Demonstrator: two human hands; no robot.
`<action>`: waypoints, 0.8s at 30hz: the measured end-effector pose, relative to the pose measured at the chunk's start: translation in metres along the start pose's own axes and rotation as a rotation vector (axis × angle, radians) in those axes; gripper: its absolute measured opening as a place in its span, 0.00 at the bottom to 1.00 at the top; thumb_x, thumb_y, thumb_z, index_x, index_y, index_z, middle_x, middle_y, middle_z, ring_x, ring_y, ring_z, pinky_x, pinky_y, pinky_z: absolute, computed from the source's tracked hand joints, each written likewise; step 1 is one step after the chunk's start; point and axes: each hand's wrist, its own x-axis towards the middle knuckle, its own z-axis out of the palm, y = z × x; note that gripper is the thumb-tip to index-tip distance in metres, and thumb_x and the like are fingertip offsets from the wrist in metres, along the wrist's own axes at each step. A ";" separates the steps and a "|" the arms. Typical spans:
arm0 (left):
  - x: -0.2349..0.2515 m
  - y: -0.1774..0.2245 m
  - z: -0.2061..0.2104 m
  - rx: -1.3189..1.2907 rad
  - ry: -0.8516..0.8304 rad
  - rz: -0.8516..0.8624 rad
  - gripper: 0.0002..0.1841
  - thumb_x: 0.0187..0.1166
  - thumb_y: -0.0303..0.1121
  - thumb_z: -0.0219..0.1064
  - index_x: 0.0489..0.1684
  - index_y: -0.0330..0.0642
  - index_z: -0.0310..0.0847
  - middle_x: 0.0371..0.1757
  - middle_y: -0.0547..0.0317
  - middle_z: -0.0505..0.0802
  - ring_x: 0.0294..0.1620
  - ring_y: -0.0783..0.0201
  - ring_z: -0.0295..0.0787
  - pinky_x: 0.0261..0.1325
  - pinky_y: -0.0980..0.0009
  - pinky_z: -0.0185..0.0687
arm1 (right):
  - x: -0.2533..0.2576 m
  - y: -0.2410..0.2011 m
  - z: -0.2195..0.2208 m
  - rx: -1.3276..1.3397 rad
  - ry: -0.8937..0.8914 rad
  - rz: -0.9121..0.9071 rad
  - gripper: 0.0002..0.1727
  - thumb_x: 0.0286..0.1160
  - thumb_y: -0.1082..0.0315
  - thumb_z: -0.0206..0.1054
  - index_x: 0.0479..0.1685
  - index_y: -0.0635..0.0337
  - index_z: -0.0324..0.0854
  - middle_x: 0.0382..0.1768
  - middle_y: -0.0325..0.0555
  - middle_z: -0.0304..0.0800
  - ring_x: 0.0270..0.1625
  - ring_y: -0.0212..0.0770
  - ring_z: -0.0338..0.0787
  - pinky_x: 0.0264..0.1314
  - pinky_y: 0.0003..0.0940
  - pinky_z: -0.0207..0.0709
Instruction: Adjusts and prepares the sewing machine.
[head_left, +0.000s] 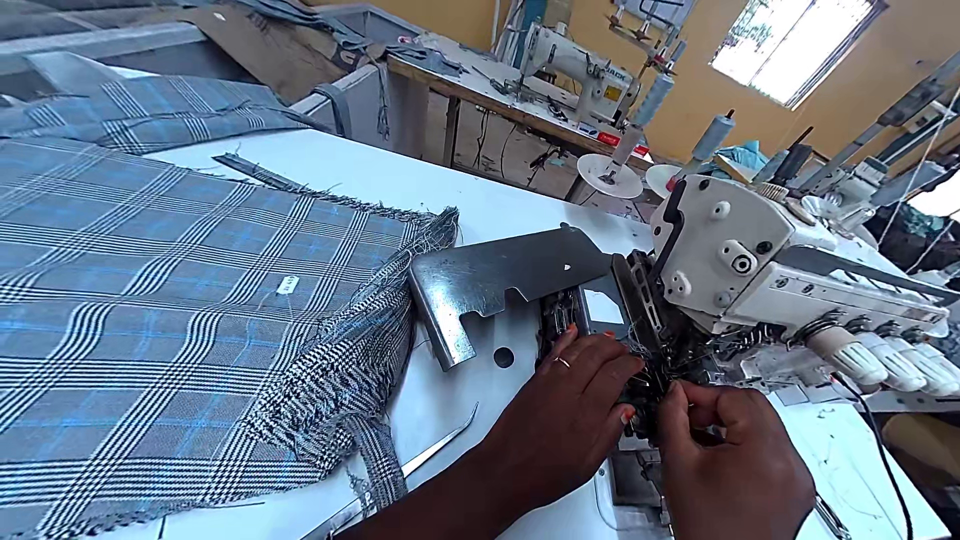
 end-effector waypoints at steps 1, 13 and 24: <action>0.000 0.000 0.000 0.002 0.003 0.000 0.21 0.92 0.42 0.48 0.70 0.42 0.80 0.71 0.52 0.87 0.84 0.55 0.74 0.89 0.51 0.61 | 0.000 0.000 0.000 0.001 -0.006 0.000 0.09 0.67 0.67 0.67 0.26 0.61 0.88 0.23 0.41 0.79 0.24 0.31 0.80 0.23 0.23 0.69; 0.001 0.002 -0.002 -0.006 -0.004 -0.008 0.20 0.91 0.41 0.49 0.69 0.42 0.81 0.70 0.52 0.88 0.83 0.54 0.75 0.88 0.51 0.62 | 0.007 -0.006 -0.015 -0.014 -0.134 -0.047 0.07 0.71 0.73 0.69 0.34 0.65 0.92 0.29 0.50 0.87 0.30 0.40 0.88 0.32 0.32 0.81; 0.002 0.003 -0.002 0.006 -0.007 -0.004 0.20 0.90 0.40 0.50 0.68 0.41 0.82 0.70 0.51 0.88 0.83 0.53 0.75 0.88 0.50 0.62 | 0.005 -0.004 -0.017 -0.034 -0.119 -0.081 0.06 0.70 0.75 0.72 0.37 0.63 0.96 0.29 0.51 0.87 0.32 0.41 0.87 0.34 0.31 0.78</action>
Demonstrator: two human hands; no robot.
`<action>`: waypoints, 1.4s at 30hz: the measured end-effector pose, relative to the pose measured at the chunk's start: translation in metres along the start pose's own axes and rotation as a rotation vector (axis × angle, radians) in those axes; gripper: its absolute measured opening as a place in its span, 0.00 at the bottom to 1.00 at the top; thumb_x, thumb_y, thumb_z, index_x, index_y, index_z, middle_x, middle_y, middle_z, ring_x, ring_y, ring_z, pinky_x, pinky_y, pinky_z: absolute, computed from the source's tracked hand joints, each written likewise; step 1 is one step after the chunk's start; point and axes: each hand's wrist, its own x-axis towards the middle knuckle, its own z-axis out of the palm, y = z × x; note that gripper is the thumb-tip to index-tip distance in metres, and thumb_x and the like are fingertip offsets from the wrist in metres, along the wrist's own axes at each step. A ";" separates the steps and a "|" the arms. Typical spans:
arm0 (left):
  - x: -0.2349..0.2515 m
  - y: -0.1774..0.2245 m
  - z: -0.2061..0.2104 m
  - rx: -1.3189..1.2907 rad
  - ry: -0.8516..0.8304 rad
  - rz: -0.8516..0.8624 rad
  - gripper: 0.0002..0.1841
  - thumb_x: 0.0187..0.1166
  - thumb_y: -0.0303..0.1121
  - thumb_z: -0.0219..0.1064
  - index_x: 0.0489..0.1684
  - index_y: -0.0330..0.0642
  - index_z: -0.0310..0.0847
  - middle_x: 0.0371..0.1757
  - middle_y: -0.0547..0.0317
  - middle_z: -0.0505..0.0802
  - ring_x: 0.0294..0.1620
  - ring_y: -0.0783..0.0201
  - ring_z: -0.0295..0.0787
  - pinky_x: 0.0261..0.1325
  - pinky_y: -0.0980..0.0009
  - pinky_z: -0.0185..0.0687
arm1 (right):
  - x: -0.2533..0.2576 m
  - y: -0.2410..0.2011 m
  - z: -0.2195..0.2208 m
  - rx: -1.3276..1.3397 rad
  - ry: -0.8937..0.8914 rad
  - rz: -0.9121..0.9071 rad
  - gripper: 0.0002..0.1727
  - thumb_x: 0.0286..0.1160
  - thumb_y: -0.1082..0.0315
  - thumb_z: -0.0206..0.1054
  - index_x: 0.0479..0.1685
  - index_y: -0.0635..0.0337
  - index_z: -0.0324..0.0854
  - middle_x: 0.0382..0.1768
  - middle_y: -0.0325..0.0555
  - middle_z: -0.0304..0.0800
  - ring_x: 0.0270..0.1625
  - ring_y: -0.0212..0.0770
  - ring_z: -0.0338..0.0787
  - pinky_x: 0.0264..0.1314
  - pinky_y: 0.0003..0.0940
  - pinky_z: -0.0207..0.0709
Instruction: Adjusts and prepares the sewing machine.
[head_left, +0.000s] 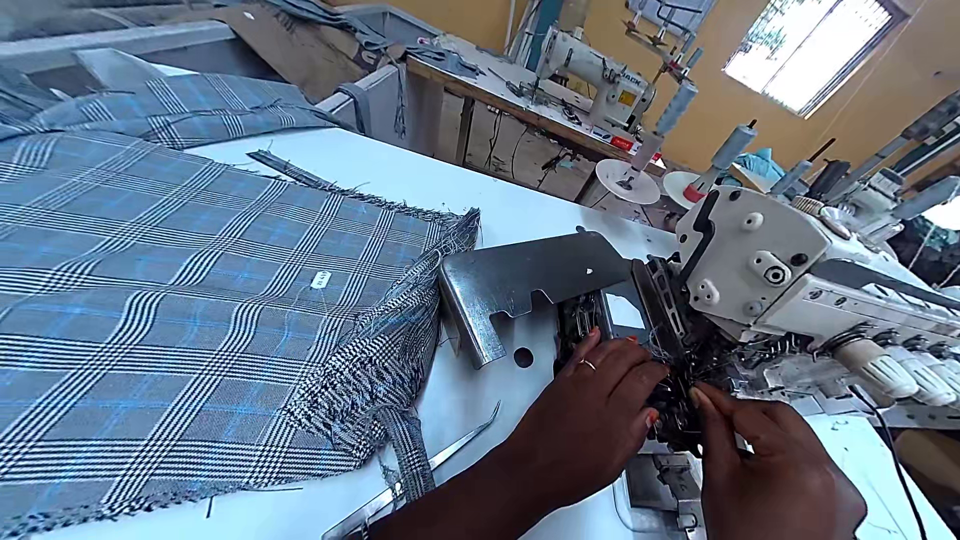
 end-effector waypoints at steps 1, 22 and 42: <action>0.000 0.000 0.000 -0.002 -0.002 0.001 0.20 0.90 0.40 0.50 0.68 0.41 0.82 0.71 0.51 0.88 0.83 0.53 0.75 0.88 0.50 0.62 | -0.001 0.000 0.000 0.000 0.004 -0.004 0.06 0.70 0.75 0.72 0.37 0.63 0.96 0.28 0.51 0.86 0.32 0.41 0.87 0.34 0.30 0.77; 0.001 -0.001 0.000 0.002 -0.007 0.008 0.19 0.91 0.39 0.49 0.67 0.42 0.82 0.70 0.53 0.88 0.83 0.55 0.76 0.88 0.51 0.63 | -0.020 0.015 0.003 0.161 -0.059 -0.062 0.21 0.77 0.65 0.68 0.62 0.72 0.87 0.44 0.60 0.85 0.45 0.43 0.87 0.49 0.29 0.83; -0.001 -0.004 0.001 0.001 -0.004 -0.006 0.22 0.91 0.41 0.48 0.70 0.42 0.81 0.72 0.53 0.87 0.83 0.56 0.74 0.88 0.51 0.61 | -0.036 0.234 -0.027 -0.147 -0.619 0.403 0.17 0.80 0.71 0.64 0.57 0.78 0.85 0.51 0.81 0.85 0.59 0.79 0.84 0.64 0.75 0.71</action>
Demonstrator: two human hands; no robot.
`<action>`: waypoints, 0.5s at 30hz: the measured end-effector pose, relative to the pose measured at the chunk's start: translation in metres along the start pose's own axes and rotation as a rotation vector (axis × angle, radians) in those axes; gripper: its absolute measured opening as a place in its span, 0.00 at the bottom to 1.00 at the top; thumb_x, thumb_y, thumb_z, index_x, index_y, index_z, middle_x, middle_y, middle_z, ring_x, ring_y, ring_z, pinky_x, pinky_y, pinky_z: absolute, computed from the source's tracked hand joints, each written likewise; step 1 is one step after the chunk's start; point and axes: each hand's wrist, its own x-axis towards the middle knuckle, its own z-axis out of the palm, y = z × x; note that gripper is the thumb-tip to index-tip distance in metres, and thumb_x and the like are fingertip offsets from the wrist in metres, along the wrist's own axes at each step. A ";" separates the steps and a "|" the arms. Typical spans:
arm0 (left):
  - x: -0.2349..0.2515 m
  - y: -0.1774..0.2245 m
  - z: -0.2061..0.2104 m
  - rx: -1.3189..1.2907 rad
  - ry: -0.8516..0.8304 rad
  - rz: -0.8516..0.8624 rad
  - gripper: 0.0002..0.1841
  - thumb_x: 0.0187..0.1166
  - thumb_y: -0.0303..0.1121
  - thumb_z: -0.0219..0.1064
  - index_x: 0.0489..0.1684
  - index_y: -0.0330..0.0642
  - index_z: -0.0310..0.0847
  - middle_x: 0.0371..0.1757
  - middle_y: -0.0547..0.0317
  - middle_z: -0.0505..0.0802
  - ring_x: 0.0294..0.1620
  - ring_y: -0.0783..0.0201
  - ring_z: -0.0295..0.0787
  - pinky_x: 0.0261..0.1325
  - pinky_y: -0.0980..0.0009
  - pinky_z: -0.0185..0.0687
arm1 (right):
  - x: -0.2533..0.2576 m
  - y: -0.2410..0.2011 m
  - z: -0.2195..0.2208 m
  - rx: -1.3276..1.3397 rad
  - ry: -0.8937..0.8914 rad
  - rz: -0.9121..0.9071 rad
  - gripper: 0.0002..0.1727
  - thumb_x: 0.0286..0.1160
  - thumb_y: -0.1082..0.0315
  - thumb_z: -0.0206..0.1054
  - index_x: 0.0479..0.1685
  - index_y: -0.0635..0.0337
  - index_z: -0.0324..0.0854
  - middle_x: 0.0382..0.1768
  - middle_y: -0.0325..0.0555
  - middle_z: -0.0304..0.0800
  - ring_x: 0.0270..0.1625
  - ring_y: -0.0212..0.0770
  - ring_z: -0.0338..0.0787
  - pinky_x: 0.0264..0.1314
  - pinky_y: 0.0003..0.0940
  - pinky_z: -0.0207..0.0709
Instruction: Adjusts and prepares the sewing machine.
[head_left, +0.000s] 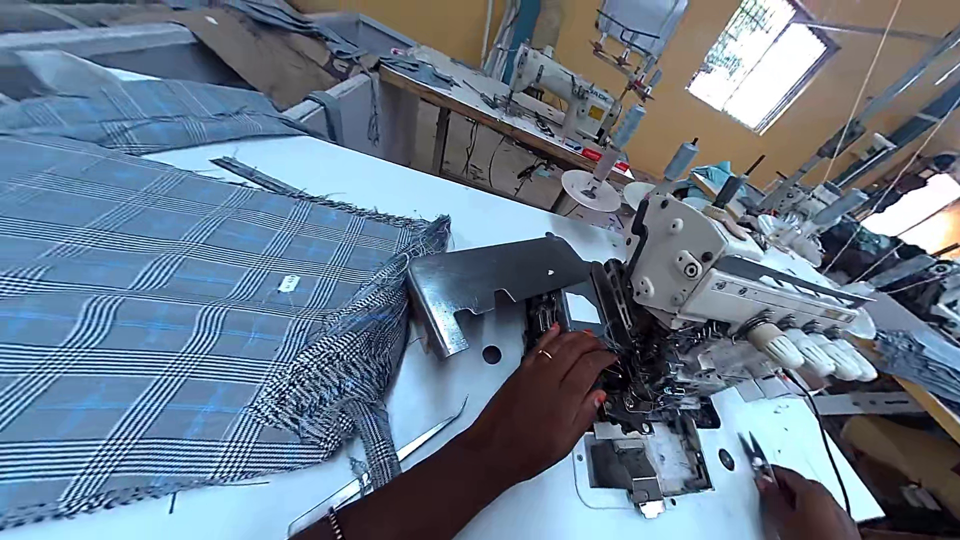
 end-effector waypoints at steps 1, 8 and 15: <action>0.000 0.000 0.000 -0.003 -0.002 -0.002 0.22 0.91 0.41 0.48 0.70 0.42 0.81 0.72 0.53 0.87 0.84 0.56 0.74 0.89 0.51 0.61 | -0.003 -0.003 -0.004 0.026 -0.003 -0.003 0.17 0.79 0.73 0.62 0.57 0.79 0.84 0.52 0.81 0.84 0.58 0.77 0.84 0.63 0.72 0.72; 0.000 0.002 -0.002 -0.022 -0.009 -0.016 0.21 0.91 0.40 0.49 0.71 0.41 0.81 0.72 0.52 0.87 0.83 0.55 0.75 0.89 0.50 0.61 | -0.045 -0.076 -0.074 0.381 -0.081 -0.397 0.25 0.92 0.63 0.42 0.69 0.76 0.73 0.41 0.47 0.80 0.31 0.27 0.76 0.33 0.27 0.72; 0.003 0.002 -0.003 -0.039 -0.016 -0.011 0.20 0.90 0.39 0.50 0.71 0.41 0.81 0.71 0.52 0.87 0.83 0.55 0.75 0.89 0.51 0.61 | -0.055 -0.173 -0.103 -0.259 0.189 -0.762 0.20 0.88 0.57 0.58 0.59 0.64 0.86 0.41 0.60 0.91 0.38 0.62 0.93 0.33 0.58 0.83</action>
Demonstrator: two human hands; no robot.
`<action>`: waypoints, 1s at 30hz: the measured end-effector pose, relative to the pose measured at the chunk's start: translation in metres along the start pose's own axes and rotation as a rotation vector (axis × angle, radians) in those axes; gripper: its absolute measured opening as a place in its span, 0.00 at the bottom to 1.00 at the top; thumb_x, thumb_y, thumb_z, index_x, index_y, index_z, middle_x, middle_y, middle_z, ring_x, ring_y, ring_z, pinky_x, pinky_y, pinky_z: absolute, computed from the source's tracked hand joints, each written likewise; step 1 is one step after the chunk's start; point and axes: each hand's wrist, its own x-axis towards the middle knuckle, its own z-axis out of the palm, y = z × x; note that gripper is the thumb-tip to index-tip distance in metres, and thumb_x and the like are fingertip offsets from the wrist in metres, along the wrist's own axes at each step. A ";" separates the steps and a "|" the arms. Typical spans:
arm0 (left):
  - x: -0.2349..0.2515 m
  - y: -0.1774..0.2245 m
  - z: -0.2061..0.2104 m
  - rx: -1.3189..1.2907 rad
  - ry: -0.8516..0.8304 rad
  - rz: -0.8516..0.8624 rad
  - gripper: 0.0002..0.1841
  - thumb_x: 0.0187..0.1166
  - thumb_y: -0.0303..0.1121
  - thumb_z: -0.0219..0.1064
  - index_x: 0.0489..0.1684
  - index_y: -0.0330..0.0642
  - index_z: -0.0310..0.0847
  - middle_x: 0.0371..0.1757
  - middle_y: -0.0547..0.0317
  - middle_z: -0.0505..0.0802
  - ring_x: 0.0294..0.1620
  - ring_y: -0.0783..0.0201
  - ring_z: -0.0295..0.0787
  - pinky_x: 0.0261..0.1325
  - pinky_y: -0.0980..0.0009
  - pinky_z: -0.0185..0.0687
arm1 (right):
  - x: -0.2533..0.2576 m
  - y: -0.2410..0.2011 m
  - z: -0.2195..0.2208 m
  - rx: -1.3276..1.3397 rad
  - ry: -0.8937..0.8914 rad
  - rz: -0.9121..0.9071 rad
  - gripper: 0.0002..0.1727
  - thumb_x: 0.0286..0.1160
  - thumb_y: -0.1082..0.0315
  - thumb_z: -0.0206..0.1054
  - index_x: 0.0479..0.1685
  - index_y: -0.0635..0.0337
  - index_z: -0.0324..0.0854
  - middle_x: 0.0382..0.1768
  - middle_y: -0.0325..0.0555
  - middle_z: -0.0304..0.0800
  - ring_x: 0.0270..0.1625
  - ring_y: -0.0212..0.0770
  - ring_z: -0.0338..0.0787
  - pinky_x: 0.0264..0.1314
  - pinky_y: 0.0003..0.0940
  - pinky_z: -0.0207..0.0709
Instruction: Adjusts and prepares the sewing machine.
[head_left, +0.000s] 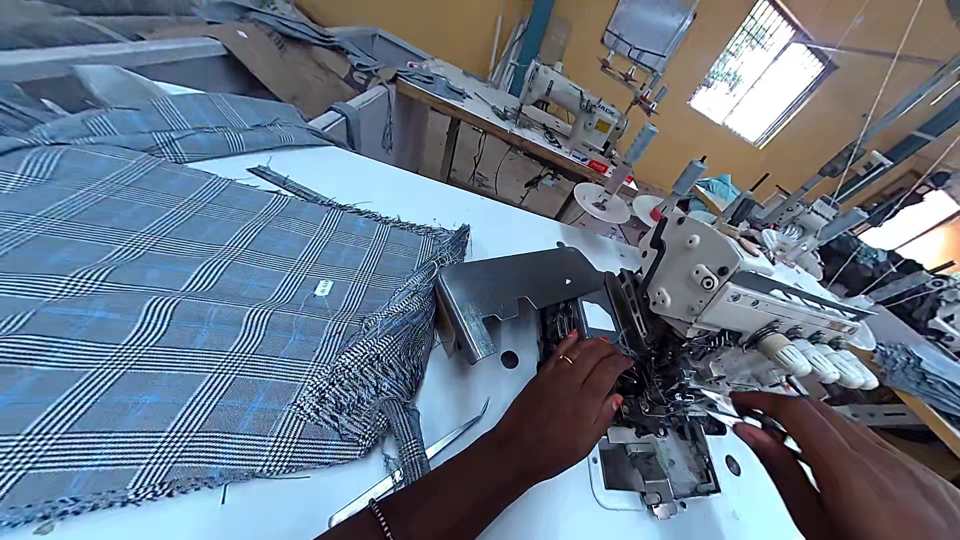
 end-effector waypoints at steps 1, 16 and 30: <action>0.000 0.000 0.000 0.000 -0.001 0.001 0.20 0.90 0.39 0.50 0.70 0.41 0.81 0.71 0.52 0.87 0.83 0.55 0.75 0.89 0.51 0.61 | 0.007 -0.005 0.006 -0.111 0.074 -0.037 0.19 0.83 0.56 0.63 0.52 0.64 0.88 0.37 0.58 0.91 0.35 0.61 0.93 0.28 0.56 0.83; 0.002 0.004 -0.005 -0.036 -0.029 -0.008 0.19 0.88 0.35 0.57 0.70 0.38 0.81 0.70 0.47 0.87 0.82 0.51 0.76 0.88 0.49 0.61 | 0.054 -0.039 0.017 -0.545 0.019 -0.218 0.11 0.66 0.69 0.79 0.32 0.66 0.81 0.23 0.56 0.81 0.25 0.60 0.88 0.14 0.47 0.72; 0.003 0.004 -0.003 -0.067 -0.006 -0.005 0.17 0.86 0.33 0.61 0.68 0.37 0.82 0.69 0.46 0.88 0.81 0.50 0.77 0.89 0.49 0.60 | 0.073 -0.059 0.014 -0.703 -0.186 -0.141 0.12 0.72 0.65 0.76 0.32 0.65 0.81 0.24 0.55 0.82 0.29 0.59 0.89 0.20 0.45 0.73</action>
